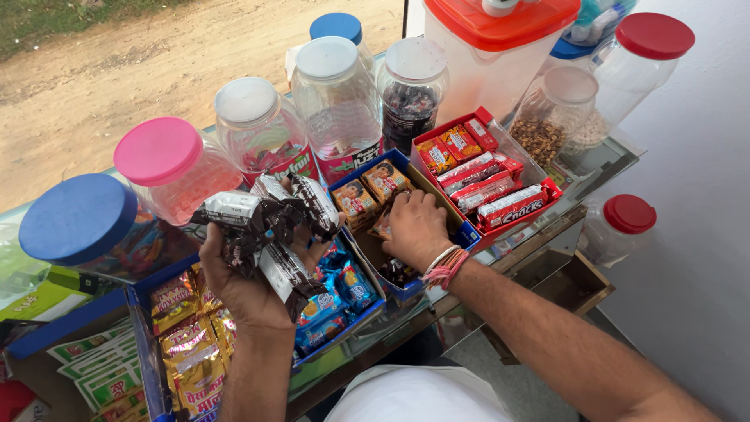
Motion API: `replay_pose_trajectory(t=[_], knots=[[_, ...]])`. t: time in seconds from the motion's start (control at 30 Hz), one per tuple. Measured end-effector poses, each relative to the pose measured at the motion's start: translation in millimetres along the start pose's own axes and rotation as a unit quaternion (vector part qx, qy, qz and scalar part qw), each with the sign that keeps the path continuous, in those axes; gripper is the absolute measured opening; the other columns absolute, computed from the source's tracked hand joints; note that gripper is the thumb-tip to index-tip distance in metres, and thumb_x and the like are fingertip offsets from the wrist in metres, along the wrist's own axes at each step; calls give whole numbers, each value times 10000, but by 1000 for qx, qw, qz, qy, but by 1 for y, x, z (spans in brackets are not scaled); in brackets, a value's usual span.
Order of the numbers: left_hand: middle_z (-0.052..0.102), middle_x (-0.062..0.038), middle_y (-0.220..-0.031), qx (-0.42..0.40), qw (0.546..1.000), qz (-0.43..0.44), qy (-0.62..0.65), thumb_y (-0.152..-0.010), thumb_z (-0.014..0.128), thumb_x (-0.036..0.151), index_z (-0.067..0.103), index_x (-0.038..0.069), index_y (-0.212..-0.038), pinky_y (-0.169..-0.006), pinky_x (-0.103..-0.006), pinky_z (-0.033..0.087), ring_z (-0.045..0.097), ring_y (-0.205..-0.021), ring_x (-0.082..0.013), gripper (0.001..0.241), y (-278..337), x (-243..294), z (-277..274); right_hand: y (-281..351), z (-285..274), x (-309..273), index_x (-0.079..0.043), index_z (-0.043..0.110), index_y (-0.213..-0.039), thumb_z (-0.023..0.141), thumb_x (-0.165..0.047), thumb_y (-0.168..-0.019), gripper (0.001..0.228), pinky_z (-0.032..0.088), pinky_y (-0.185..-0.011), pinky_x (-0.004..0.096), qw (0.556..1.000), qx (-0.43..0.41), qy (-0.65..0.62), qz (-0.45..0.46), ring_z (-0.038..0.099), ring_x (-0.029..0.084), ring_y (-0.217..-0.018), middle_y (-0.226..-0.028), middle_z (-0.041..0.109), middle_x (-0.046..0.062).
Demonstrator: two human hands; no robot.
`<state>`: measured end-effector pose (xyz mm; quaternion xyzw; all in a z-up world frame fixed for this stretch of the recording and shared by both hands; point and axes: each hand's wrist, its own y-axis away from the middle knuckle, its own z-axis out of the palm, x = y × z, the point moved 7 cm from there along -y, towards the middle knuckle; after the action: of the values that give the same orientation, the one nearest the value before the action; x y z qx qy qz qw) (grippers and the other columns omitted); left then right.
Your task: The person organizes snack items on a glass display counter. They place chocolate bars into a white plastic bag, then rearrange various snack packets and jars on the counter, moving items between boxes and adjusting their positions.
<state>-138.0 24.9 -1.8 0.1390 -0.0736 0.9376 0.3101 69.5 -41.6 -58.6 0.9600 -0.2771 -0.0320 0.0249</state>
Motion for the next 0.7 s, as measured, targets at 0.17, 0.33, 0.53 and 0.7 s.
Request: replay_pose_trajectory(t=[0.17, 0.33, 0.53, 0.7], knots=[[613, -193, -1439, -3, 1000, 0, -14, -892, 669, 519, 610, 111, -1382, -1132, -783, 362, 592, -1261, -418, 641, -2, 3, -2, -3, 20, -7, 6, 541, -1232, 787, -276, -830, 550, 507, -900, 550, 998, 9, 55, 2, 591, 373, -1146, -1195, 629, 223], [611, -180, -1437, 13, 999, 6, -36, -890, 666, 535, 609, 109, -1396, -1104, -747, 399, 594, -1258, -419, 664, -2, 8, -5, -7, 20, -5, -9, 596, -1192, 773, -241, -824, 470, 466, -926, 547, 999, 8, 54, 5, 577, 361, -1164, -1211, 623, 209], [622, -180, -1441, -8, 1000, -2, -28, -906, 657, 535, 609, 95, -1409, -1061, -715, 428, 598, -1285, -409, 670, -2, 7, -5, -2, 16, -8, -29, 619, -1186, 826, -369, -769, 576, 433, -961, 538, 996, -46, 73, 12, 551, 333, -1199, -1232, 610, 174], [624, -175, -1428, -30, 1000, -3, -4, -933, 653, 519, 603, 101, -1406, -1050, -743, 458, 603, -1273, -411, 633, 0, 7, -4, -5, 20, -11, -55, 623, -1179, 794, -249, -816, 446, 471, -908, 516, 995, 31, 100, -3, 614, 335, -1124, -1169, 666, 171]])
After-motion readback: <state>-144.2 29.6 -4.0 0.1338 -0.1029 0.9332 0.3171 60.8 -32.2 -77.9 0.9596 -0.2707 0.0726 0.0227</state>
